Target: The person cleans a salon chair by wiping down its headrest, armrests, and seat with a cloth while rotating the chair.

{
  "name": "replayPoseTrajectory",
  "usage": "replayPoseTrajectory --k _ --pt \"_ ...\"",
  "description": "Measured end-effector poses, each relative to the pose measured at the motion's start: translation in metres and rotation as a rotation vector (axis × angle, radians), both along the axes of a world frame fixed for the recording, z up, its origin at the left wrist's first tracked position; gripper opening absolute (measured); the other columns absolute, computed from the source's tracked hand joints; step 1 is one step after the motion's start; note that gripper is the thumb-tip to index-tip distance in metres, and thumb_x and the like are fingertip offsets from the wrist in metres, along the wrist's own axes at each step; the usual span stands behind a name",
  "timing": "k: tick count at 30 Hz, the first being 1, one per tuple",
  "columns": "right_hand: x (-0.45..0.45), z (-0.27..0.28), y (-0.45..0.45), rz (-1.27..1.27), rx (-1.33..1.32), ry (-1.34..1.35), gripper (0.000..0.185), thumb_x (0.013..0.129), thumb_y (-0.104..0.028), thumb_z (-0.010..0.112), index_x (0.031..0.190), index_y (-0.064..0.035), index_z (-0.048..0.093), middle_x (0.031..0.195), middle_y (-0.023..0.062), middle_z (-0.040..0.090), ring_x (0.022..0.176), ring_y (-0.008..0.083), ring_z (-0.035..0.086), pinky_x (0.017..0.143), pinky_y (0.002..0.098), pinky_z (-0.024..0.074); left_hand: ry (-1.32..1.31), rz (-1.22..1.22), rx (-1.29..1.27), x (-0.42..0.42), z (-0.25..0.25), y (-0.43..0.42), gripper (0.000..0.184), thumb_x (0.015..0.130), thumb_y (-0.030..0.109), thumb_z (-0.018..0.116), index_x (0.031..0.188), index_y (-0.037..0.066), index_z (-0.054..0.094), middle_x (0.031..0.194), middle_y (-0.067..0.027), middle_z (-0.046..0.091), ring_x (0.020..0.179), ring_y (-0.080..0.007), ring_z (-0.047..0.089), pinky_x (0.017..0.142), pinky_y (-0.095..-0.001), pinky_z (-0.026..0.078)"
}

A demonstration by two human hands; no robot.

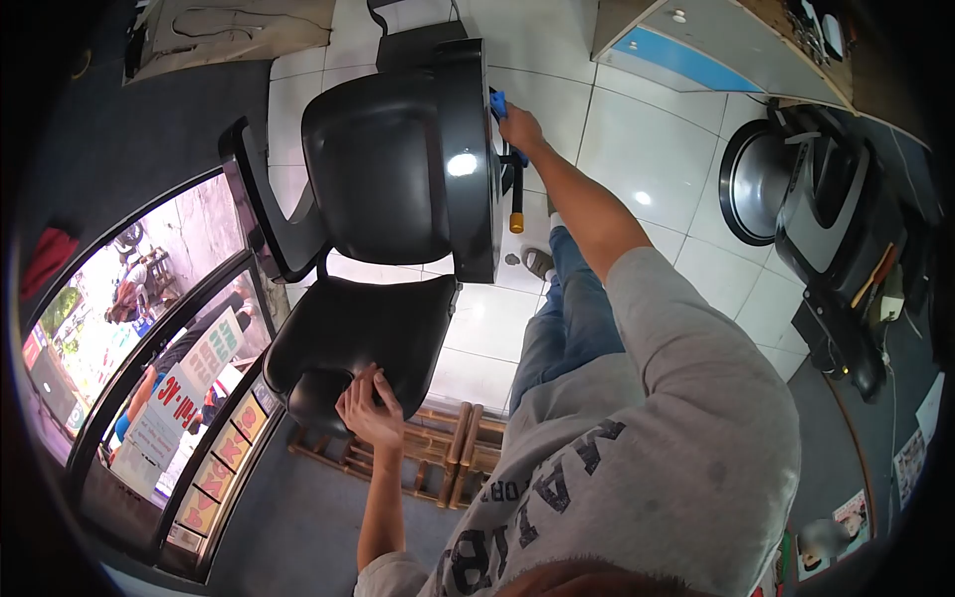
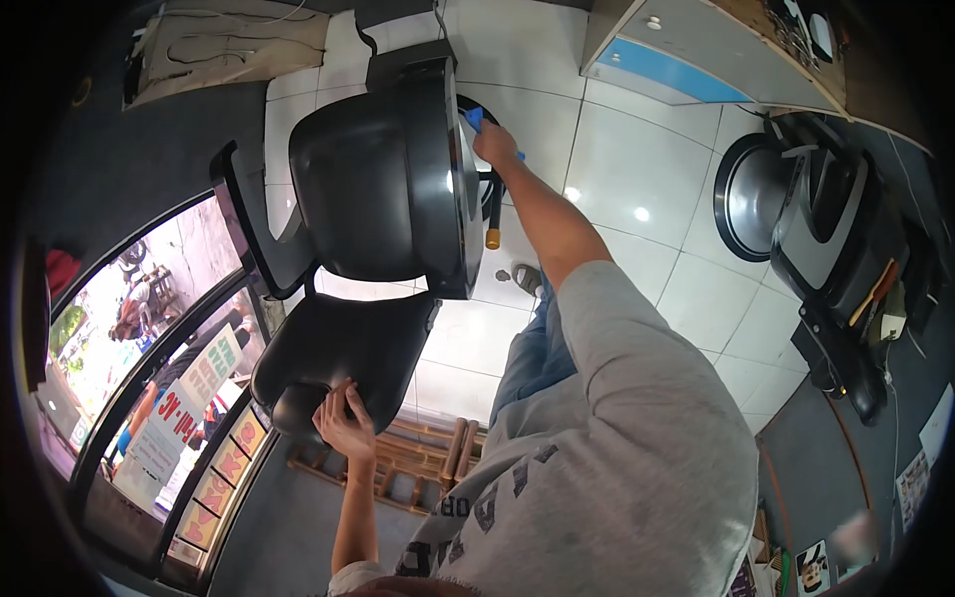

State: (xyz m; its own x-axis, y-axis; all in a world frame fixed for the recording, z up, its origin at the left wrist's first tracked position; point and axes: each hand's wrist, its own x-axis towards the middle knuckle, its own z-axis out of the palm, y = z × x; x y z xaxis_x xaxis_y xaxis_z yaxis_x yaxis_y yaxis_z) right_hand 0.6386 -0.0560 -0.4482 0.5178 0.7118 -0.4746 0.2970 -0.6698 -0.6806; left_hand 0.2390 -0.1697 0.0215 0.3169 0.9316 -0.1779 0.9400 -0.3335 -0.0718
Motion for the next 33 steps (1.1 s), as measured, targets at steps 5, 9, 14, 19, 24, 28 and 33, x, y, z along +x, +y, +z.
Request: replayPoseTrajectory --k 5,9,14,19,24,28,33 --pt "-0.012 0.005 0.016 0.423 -0.065 0.024 0.04 0.089 -0.027 0.068 0.121 -0.0039 0.075 0.121 0.0269 0.075 0.113 0.0441 0.073 0.101 0.0509 0.0575 -0.014 -0.004 0.0 0.004 0.001 0.0 0.029 0.109 0.027 0.056 0.101 0.013 0.079 0.11 0.0009 0.08 0.101 -0.023 0.074 0.098 -0.038 0.045" --pt "-0.045 -0.012 -0.009 0.666 -0.13 -0.068 0.045 0.091 -0.028 0.071 0.134 -0.0158 0.071 0.129 0.0216 0.075 0.12 0.0434 0.071 0.105 0.0516 0.0557 -0.021 0.005 -0.008 0.007 0.001 0.0 0.029 0.109 0.027 0.056 0.1 0.012 0.079 0.111 0.0012 0.08 0.101 -0.0235 0.073 0.098 -0.0382 0.045" --pt "-0.05 0.002 -0.034 0.704 -0.152 -0.074 0.037 0.093 -0.027 0.067 0.126 -0.0132 0.075 0.121 0.0194 0.078 0.116 0.0413 0.073 0.105 0.0503 0.0557 -0.014 0.004 -0.003 0.003 0.002 -0.001 0.028 0.109 0.027 0.057 0.101 0.012 0.079 0.109 0.0007 0.08 0.101 -0.0238 0.073 0.097 -0.039 0.045" --pt "-0.027 0.009 -0.053 0.748 -0.048 0.299 0.035 0.092 -0.022 0.065 0.123 -0.0098 0.076 0.116 0.0224 0.078 0.113 0.0409 0.072 0.099 0.0481 0.0567 -0.045 -0.009 0.007 0.001 0.001 0.0 0.025 0.108 0.027 0.059 0.104 0.012 0.079 0.107 -0.0004 0.08 0.1 -0.0244 0.074 0.096 -0.0392 0.046" --pt "0.016 0.034 -0.049 0.581 -0.171 0.195 0.04 0.094 -0.024 0.056 0.128 -0.0149 0.075 0.121 0.0219 0.077 0.11 0.0411 0.074 0.097 0.05 0.0571 -0.035 -0.024 0.006 0.001 0.001 0.001 0.025 0.108 0.026 0.06 0.105 0.011 0.079 0.107 -0.0014 0.08 0.099 -0.0247 0.074 0.094 -0.039 0.046" --pt "0.027 0.031 -0.038 0.191 -0.17 0.005 0.043 0.094 -0.025 0.055 0.132 -0.0152 0.074 0.125 0.0227 0.076 0.113 0.0425 0.073 0.1 0.0514 0.0571 -0.039 -0.033 0.015 0.0 0.0 0.0 0.025 0.107 0.026 0.06 0.105 0.01 0.079 0.107 -0.0021 0.08 0.099 -0.0249 0.074 0.094 -0.0396 0.046" --pt "-0.008 -0.014 -0.059 0.586 -0.232 0.113 0.043 0.094 -0.022 0.058 0.134 -0.0163 0.073 0.145 0.0235 0.066 0.123 0.0433 0.069 0.106 0.0506 0.0558 -0.03 -0.019 0.011 0.004 0.001 0.0 0.024 0.107 0.025 0.061 0.105 0.011 0.08 0.105 -0.0023 0.079 0.098 -0.0254 0.074 0.095 -0.0397 0.046"
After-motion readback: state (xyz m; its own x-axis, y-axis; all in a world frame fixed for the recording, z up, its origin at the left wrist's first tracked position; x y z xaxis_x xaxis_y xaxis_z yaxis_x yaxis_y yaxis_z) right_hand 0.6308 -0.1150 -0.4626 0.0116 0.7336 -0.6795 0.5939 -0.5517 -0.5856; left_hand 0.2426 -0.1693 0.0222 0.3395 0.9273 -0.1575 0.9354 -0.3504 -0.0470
